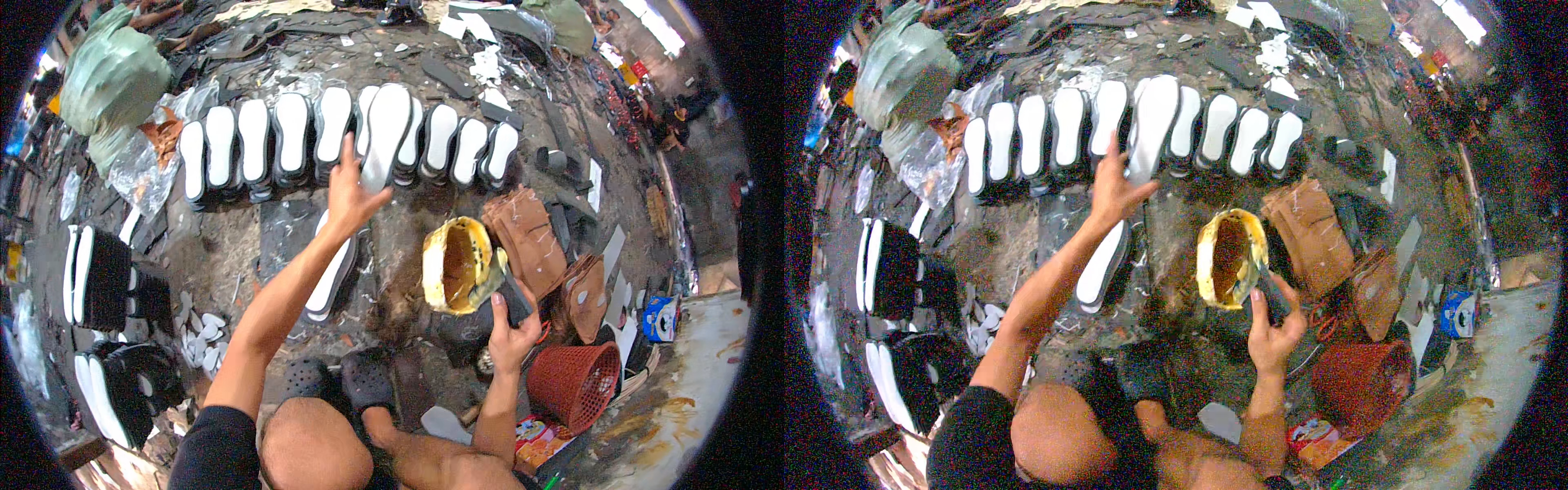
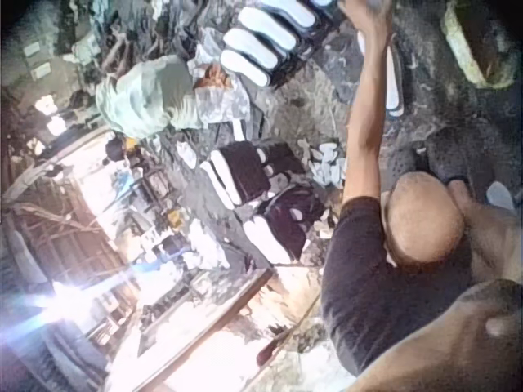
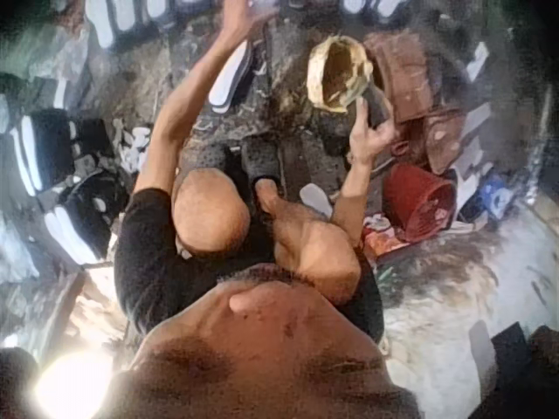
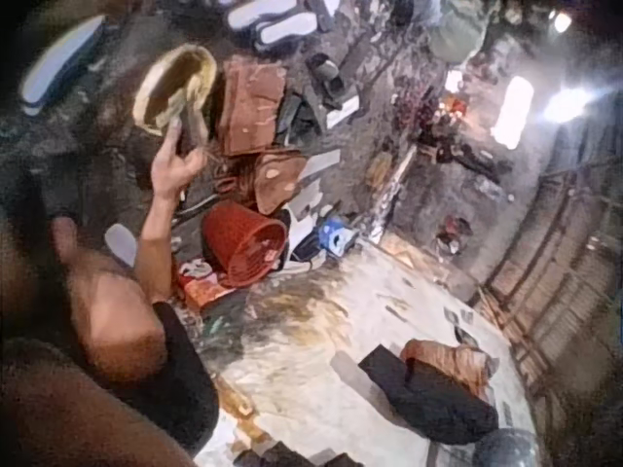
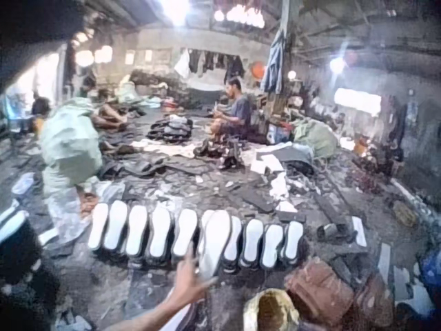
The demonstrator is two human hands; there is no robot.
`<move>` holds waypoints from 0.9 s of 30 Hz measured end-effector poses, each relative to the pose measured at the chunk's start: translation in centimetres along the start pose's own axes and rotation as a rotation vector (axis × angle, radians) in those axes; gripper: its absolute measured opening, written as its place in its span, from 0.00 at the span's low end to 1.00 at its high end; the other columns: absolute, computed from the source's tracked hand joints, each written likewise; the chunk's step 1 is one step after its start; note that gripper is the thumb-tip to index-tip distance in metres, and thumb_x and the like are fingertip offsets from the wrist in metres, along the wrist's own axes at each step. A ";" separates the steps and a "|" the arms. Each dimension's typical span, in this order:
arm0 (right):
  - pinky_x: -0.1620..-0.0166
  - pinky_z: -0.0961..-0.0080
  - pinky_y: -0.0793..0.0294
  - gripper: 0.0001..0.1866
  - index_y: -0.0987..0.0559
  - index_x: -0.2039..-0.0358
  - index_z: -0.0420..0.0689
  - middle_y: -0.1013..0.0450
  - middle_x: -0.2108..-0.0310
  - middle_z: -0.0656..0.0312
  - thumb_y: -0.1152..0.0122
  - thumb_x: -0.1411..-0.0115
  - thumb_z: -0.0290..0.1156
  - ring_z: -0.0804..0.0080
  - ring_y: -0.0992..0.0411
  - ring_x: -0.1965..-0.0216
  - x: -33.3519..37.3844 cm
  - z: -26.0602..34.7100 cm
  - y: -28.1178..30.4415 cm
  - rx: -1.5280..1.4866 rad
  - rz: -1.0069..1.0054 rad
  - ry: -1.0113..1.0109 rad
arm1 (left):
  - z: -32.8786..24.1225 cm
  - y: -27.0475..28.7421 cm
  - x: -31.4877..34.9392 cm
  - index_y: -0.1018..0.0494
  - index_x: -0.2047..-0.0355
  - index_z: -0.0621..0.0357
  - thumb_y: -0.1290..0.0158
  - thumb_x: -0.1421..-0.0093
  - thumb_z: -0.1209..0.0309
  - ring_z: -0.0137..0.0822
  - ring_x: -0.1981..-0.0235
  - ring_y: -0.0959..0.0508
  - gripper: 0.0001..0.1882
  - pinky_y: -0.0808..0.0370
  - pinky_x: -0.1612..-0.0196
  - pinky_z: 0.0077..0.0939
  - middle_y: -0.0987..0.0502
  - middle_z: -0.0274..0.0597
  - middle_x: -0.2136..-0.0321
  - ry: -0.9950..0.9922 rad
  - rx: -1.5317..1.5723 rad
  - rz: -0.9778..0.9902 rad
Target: The person scrapes the white insole of a black shoe with a handheld scraper, repeatedly dipping the tool into a yellow container. They handle multiple shoe soles, placing finished ones into a stack while continuing to scrape others.
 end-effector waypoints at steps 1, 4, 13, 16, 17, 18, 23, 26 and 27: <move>0.48 0.72 0.26 0.15 0.23 0.52 0.35 0.22 0.56 0.56 0.36 0.39 0.22 0.69 0.24 0.55 -0.3 0.7 1.0 0.052 -0.015 -0.021 | -1.9 -2.5 -2.8 0.61 0.31 0.74 0.32 0.59 0.67 0.58 0.54 0.27 0.63 0.29 0.46 0.44 0.24 0.65 0.56 0.047 -0.013 0.062; 0.49 0.71 0.25 0.16 0.23 0.51 0.35 0.22 0.56 0.56 0.35 0.39 0.23 0.69 0.24 0.56 -0.5 0.2 2.1 0.011 -0.067 -0.034 | -1.7 -8.3 -8.4 0.56 0.32 0.73 0.30 0.60 0.67 0.60 0.52 0.27 0.62 0.28 0.47 0.45 0.26 0.65 0.52 0.034 -0.194 0.125; 0.50 0.72 0.25 0.18 0.26 0.48 0.35 0.23 0.56 0.56 0.38 0.38 0.23 0.69 0.24 0.57 0.0 -0.2 1.8 0.036 -0.040 -0.048 | -1.3 -7.4 1.0 0.39 0.39 0.59 0.33 0.49 0.65 0.63 0.43 0.33 0.40 0.30 0.42 0.48 0.39 0.61 0.36 -0.170 -0.147 0.023; 0.46 0.68 0.28 0.21 0.29 0.45 0.36 0.25 0.54 0.56 0.40 0.39 0.24 0.65 0.26 0.53 -0.8 -0.1 0.8 0.029 -0.003 -0.052 | 0.4 -1.0 11.3 0.26 0.50 0.54 0.34 0.48 0.67 0.61 0.41 0.33 0.24 0.36 0.38 0.52 0.35 0.57 0.37 -0.080 -0.058 0.176; 0.43 0.67 0.30 0.23 0.30 0.45 0.36 0.26 0.53 0.55 0.39 0.41 0.22 0.63 0.28 0.51 -1.4 0.6 -1.1 -0.058 -0.024 -0.038 | 2.0 2.0 14.8 0.25 0.54 0.54 0.33 0.50 0.68 0.60 0.41 0.33 0.22 0.36 0.38 0.51 0.35 0.56 0.37 -0.023 -0.139 0.115; 0.44 0.69 0.31 0.22 0.30 0.46 0.36 0.26 0.53 0.56 0.39 0.41 0.21 0.66 0.28 0.52 -1.8 0.8 -2.6 -0.054 -0.008 0.021 | 3.7 4.3 17.7 0.25 0.55 0.54 0.32 0.52 0.68 0.59 0.41 0.33 0.23 0.35 0.38 0.49 0.34 0.56 0.38 0.046 -0.189 0.053; 0.49 0.75 0.29 0.16 0.25 0.53 0.35 0.24 0.56 0.58 0.36 0.42 0.21 0.73 0.27 0.55 -4.5 0.1 -11.4 -0.031 0.274 0.048 | 7.1 6.6 23.6 0.27 0.48 0.58 0.30 0.55 0.65 0.56 0.44 0.33 0.32 0.34 0.39 0.47 0.31 0.56 0.43 0.170 -0.248 0.099; 0.53 0.70 0.24 0.20 0.24 0.50 0.36 0.20 0.59 0.53 0.36 0.43 0.25 0.65 0.21 0.59 -6.0 -1.8 -18.8 -0.151 0.377 0.061 | 6.1 5.3 24.3 0.27 0.48 0.56 0.31 0.54 0.66 0.56 0.46 0.31 0.32 0.32 0.42 0.47 0.30 0.54 0.45 0.122 -0.186 0.083; 0.52 0.68 0.24 0.20 0.24 0.50 0.35 0.20 0.60 0.50 0.36 0.43 0.26 0.62 0.21 0.58 -5.8 -1.8 -21.5 -0.111 0.370 0.138 | 6.3 5.2 24.8 0.27 0.48 0.54 0.30 0.54 0.65 0.56 0.46 0.31 0.32 0.31 0.42 0.47 0.30 0.54 0.44 0.130 -0.202 0.081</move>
Point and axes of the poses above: each hand's wrist, its own x-axis away from the middle knuckle, its own y-axis out of the back of the hand, z = x × y, the point moved 4 cm from there along -x, towards the middle knuckle
